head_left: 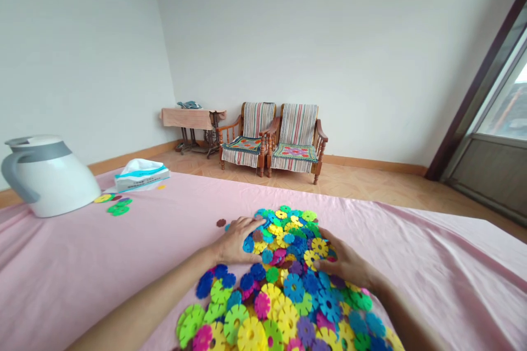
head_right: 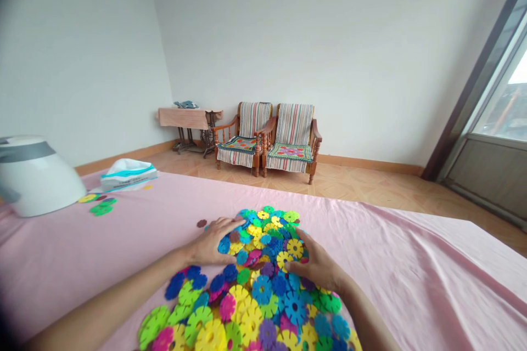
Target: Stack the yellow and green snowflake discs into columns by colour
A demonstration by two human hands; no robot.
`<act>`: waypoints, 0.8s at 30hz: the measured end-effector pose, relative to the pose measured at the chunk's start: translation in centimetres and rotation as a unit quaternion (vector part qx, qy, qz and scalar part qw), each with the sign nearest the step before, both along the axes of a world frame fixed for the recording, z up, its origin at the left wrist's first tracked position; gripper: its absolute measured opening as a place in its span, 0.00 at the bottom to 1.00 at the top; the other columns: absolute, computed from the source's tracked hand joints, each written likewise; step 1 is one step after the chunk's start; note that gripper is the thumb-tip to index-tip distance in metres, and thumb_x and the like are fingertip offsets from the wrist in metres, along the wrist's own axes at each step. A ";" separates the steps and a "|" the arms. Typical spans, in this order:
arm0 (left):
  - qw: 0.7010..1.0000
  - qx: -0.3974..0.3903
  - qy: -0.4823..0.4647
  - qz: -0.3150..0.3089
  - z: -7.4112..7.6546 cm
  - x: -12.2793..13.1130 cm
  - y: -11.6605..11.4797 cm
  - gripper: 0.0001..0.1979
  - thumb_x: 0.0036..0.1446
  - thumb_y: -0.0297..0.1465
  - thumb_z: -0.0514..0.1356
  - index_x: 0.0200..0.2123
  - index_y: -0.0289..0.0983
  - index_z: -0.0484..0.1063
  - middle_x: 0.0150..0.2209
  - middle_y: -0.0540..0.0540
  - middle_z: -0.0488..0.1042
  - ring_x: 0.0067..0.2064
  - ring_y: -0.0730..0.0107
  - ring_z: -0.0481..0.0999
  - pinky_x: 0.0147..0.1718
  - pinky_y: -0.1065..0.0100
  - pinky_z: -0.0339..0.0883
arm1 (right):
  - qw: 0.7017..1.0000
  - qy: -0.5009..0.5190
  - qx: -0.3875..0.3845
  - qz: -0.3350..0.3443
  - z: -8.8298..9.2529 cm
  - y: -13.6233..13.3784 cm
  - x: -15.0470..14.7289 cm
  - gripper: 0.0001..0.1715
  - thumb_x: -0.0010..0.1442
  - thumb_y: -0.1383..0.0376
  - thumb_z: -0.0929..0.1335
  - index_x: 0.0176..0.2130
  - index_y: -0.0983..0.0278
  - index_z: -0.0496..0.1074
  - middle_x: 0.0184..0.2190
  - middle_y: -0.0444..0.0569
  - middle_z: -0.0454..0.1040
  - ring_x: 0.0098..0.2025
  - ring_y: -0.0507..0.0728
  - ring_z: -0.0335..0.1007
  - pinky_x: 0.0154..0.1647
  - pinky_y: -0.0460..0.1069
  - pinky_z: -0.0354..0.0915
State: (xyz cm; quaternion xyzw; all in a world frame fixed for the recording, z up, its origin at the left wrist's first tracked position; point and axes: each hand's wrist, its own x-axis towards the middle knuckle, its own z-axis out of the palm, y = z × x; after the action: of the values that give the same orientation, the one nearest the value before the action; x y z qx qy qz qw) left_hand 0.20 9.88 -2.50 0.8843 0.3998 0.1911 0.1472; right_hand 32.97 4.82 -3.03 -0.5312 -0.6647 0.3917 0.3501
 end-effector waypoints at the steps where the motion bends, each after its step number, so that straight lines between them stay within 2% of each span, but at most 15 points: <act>1: 1.000 0.001 -0.010 -0.006 0.0 0.5 -0.3 0.45 0.39 0.46 0.68 0.61 0.43 0.58 0.59 0.41 0.63 0.58 0.50 0.60 0.58 0.53 0.51 | 1.000 -0.009 0.001 -0.001 0.0 -0.1 -0.3 0.51 0.39 0.54 0.76 0.60 0.62 0.61 0.58 0.55 0.64 0.59 0.67 0.59 0.61 0.61 0.53; 5: 0.998 -0.001 -0.062 -0.006 -0.3 2.9 -1.3 0.36 0.43 0.32 0.65 0.58 0.40 0.62 0.56 0.42 0.67 0.57 0.55 0.63 0.59 0.58 0.52 | 0.999 -0.010 0.017 0.028 0.3 -0.7 -1.7 0.50 0.39 0.56 0.76 0.60 0.59 0.60 0.55 0.53 0.68 0.56 0.67 0.62 0.58 0.62 0.56; 8: 0.994 -0.019 -0.105 0.015 -0.3 4.7 -1.8 0.32 0.44 0.27 0.62 0.56 0.39 0.64 0.55 0.43 0.68 0.57 0.58 0.65 0.58 0.61 0.55 | 0.998 0.002 0.028 0.049 0.7 -1.0 -2.8 0.48 0.42 0.59 0.74 0.60 0.58 0.60 0.54 0.50 0.69 0.54 0.65 0.64 0.56 0.60 0.59; 13: 0.983 -0.067 -0.163 0.045 1.1 7.1 -2.2 0.31 0.41 0.21 0.60 0.53 0.38 0.67 0.52 0.45 0.72 0.52 0.60 0.71 0.53 0.63 0.62 | 0.999 0.046 0.003 0.026 0.6 -1.1 -3.4 0.47 0.42 0.61 0.74 0.60 0.58 0.59 0.56 0.51 0.66 0.56 0.65 0.62 0.54 0.57 0.62; 19: 0.975 -0.100 -0.198 0.013 3.8 10.3 -4.2 0.24 0.44 0.24 0.61 0.49 0.36 0.71 0.49 0.45 0.74 0.52 0.60 0.71 0.53 0.65 0.61 | 0.991 0.102 -0.065 0.064 0.3 -0.4 -1.8 0.45 0.44 0.62 0.73 0.60 0.59 0.59 0.56 0.54 0.65 0.55 0.64 0.63 0.53 0.58 0.63; 21: 0.973 -0.106 -0.203 -0.009 4.5 11.4 -5.1 0.26 0.44 0.26 0.63 0.50 0.36 0.70 0.50 0.44 0.73 0.52 0.60 0.71 0.52 0.66 0.62 | 0.990 0.100 -0.052 0.088 0.7 -0.3 -1.1 0.41 0.46 0.64 0.72 0.58 0.61 0.61 0.54 0.53 0.67 0.54 0.64 0.64 0.54 0.58 0.62; 24: 0.971 -0.123 -0.190 -0.073 5.4 12.5 -5.7 0.30 0.46 0.30 0.65 0.55 0.39 0.67 0.52 0.45 0.73 0.50 0.63 0.73 0.46 0.69 0.66 | 0.989 0.075 -0.012 0.126 1.8 -0.3 0.0 0.33 0.46 0.68 0.71 0.53 0.62 0.66 0.50 0.52 0.71 0.52 0.63 0.66 0.54 0.58 0.62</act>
State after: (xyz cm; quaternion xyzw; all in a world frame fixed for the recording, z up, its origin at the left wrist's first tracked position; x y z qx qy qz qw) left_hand 12.68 4.22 2.85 0.8335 0.3198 0.2935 0.3419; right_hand 32.93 4.55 -1.22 -0.4161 -0.6935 0.4795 0.3406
